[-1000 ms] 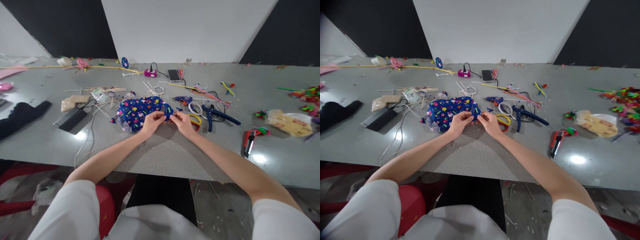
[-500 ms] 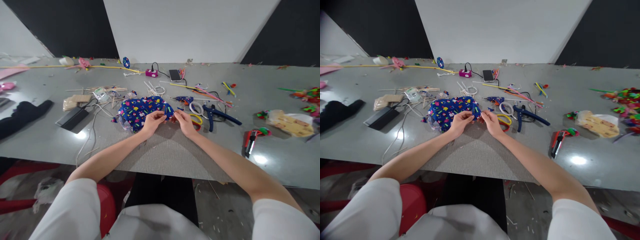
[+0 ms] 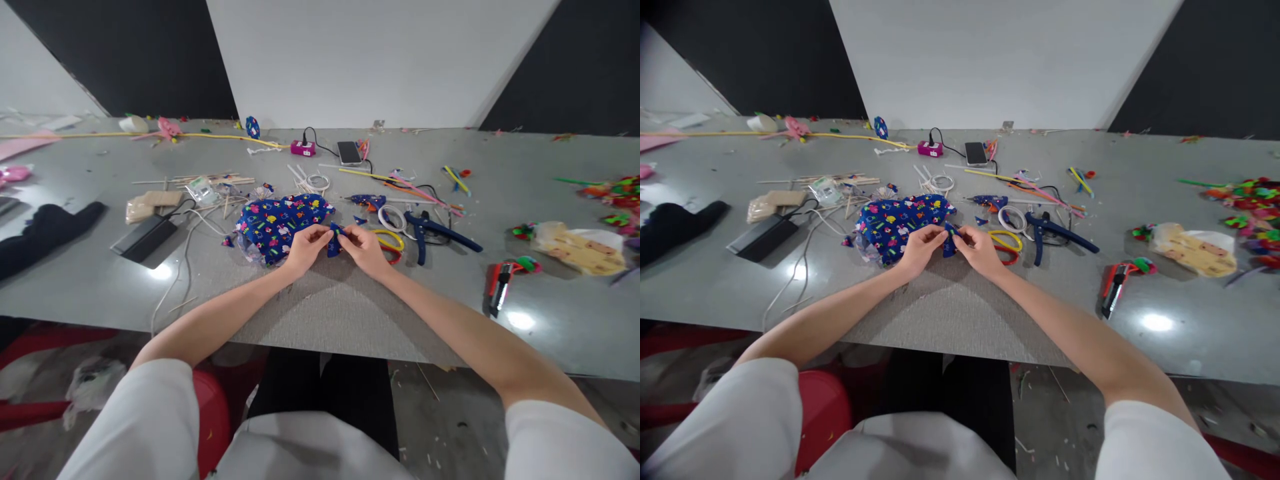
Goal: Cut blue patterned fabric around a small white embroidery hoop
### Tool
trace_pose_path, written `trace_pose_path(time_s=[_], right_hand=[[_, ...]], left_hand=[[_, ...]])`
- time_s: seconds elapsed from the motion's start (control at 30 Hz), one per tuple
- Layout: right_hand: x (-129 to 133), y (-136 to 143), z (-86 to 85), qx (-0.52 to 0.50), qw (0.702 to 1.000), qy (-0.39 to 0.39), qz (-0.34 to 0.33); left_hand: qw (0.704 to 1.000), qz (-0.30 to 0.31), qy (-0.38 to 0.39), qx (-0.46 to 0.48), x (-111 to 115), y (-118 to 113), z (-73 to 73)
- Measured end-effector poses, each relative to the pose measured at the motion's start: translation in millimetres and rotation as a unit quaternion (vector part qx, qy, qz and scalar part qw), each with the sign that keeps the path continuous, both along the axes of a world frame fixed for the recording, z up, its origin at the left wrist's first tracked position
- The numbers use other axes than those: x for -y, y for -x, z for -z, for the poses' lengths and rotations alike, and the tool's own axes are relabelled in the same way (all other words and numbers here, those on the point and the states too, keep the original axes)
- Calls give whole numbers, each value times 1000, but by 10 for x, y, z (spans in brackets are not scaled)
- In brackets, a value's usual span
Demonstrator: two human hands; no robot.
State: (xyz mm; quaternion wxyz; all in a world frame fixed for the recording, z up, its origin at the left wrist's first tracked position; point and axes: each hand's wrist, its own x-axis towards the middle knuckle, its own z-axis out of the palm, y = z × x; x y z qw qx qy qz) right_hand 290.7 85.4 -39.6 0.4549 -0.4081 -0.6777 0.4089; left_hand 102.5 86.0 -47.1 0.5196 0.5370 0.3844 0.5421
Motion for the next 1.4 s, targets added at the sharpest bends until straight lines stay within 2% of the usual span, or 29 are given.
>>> trace_pose_path(time_s=[0.23, 0.37, 0.43, 0.6, 0.93, 1.17, 1.4], right_hand=[[26, 5, -25, -17, 1000, 6, -11], [3, 10, -9, -22, 998, 47, -38], [-16, 14, -3, -32, 997, 56, -31], [-34, 17, -13, -54, 997, 46, 3], [15, -19, -42, -72, 997, -13, -30], [21, -11, -59, -59, 998, -22, -12], [44, -8, -96, -41, 999, -31, 6]], left_hand=[[1000, -15, -10, -16, 33, -3, -35], [999, -25, -12, -18, 38, -10, -31], [999, -21, -13, -22, 40, -14, -21], [999, 23, -21, -37, 40, -20, 13], [994, 90, 9, 65, 37, 12, -66], [993, 93, 10, 78, 20, 16, -12], [992, 90, 30, 88, 17, 14, -28]])
